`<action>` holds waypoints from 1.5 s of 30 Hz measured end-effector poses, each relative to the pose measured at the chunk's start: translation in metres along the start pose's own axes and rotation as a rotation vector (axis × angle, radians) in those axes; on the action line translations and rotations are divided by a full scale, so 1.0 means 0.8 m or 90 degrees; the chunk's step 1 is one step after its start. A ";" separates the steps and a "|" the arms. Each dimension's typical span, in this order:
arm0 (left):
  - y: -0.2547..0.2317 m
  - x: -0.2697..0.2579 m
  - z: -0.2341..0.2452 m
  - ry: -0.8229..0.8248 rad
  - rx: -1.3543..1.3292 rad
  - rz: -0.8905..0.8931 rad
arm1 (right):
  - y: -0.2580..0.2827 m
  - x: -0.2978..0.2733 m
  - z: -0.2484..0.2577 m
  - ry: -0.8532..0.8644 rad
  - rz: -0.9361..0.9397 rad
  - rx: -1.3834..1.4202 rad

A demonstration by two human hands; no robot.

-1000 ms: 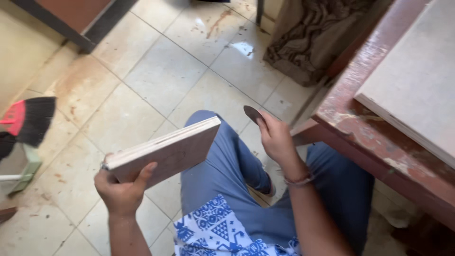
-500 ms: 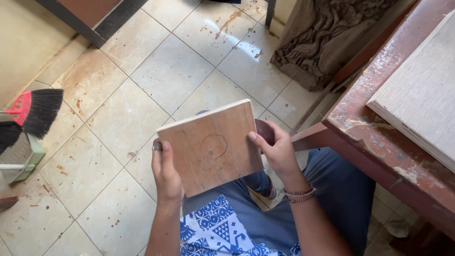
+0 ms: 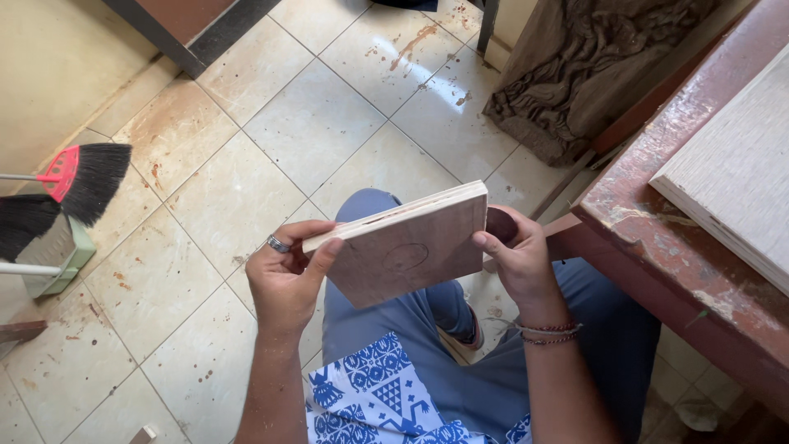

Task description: The person sands the surfaces and edges of a square piece of plywood using a circular sanding pad held by hand.

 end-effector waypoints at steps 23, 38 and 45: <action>-0.095 0.012 -0.053 0.218 0.236 -0.133 | 0.049 -0.006 -0.006 0.036 0.176 0.011; -0.036 0.014 -0.045 0.138 0.226 0.067 | 0.099 -0.001 -0.027 0.025 0.119 -0.135; 0.062 -0.009 -0.024 -0.026 -0.038 0.289 | 0.098 0.000 -0.022 -0.079 0.052 -0.175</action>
Point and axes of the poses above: each hand's wrist, its own x-axis towards the middle knuckle, its own z-axis out of the back of the hand, y = z × x, the point moved 6 cm from there along x, towards the middle knuckle, and after that the axes turned 11 degrees about -x, right-handed, at the moved point
